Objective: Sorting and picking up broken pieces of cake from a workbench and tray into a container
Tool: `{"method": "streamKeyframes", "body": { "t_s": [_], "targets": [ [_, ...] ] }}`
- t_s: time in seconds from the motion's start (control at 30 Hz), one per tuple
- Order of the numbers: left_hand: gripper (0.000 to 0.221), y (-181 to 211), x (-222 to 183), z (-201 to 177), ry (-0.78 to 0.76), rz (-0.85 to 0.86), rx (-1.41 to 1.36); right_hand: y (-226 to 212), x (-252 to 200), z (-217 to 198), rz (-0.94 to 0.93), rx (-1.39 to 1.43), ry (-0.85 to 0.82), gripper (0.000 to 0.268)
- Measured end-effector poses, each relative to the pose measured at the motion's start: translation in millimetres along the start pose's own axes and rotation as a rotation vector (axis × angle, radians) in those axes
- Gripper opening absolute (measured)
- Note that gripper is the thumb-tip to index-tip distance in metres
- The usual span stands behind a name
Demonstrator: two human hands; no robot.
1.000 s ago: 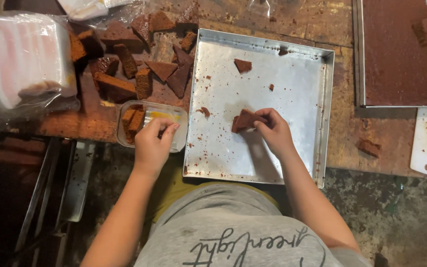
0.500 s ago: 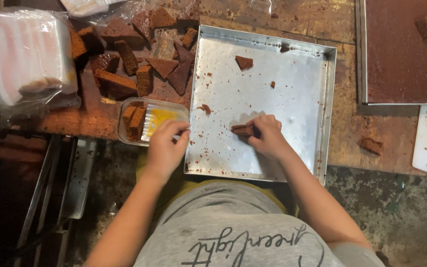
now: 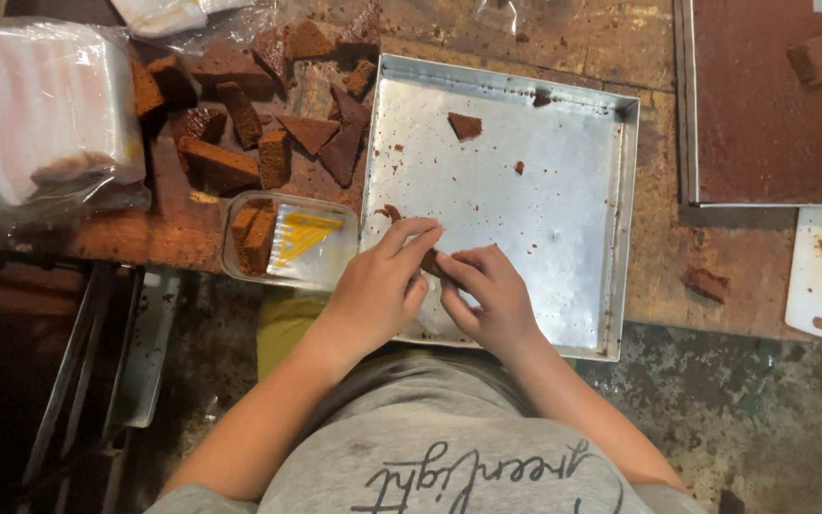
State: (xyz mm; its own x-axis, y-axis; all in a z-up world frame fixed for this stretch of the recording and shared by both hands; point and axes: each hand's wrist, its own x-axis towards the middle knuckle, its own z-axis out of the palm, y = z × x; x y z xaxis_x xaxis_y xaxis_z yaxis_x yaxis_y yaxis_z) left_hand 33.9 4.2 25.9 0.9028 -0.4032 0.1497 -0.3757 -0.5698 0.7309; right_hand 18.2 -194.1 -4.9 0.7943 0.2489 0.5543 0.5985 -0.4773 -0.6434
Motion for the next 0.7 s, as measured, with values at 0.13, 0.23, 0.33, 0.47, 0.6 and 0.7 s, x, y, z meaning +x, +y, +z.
{"method": "streamKeyframes", "body": {
  "t_s": [0.13,0.23,0.33,0.47,0.6,0.7],
  "targets": [
    [0.017,-17.4,-14.5,-4.8,-0.127,-0.045,0.219,8.0,-4.0,0.1,0.066,-0.010,-0.040,0.024],
    [0.034,-37.8,-27.0,1.8,-0.242,-0.094,0.235,-5.5,1.2,0.3,0.129,0.145,0.020,0.022],
    [0.043,-17.4,-15.1,-11.1,-0.144,-0.175,-0.027,-13.9,-9.2,11.1,0.139,0.213,0.063,0.027],
    [0.050,-5.0,-9.2,-12.3,-0.034,-0.114,-0.077,-20.8,4.9,7.6,0.058,0.041,-0.084,0.021],
    [0.063,8.2,-8.1,-15.6,-0.063,-0.051,-0.001,-33.1,16.2,-7.3,0.237,0.023,-0.167,0.031],
    [0.066,9.0,-8.9,-5.0,-0.057,0.010,0.016,-30.6,12.3,-7.3,0.184,0.033,-0.121,0.027]
  ]
}}
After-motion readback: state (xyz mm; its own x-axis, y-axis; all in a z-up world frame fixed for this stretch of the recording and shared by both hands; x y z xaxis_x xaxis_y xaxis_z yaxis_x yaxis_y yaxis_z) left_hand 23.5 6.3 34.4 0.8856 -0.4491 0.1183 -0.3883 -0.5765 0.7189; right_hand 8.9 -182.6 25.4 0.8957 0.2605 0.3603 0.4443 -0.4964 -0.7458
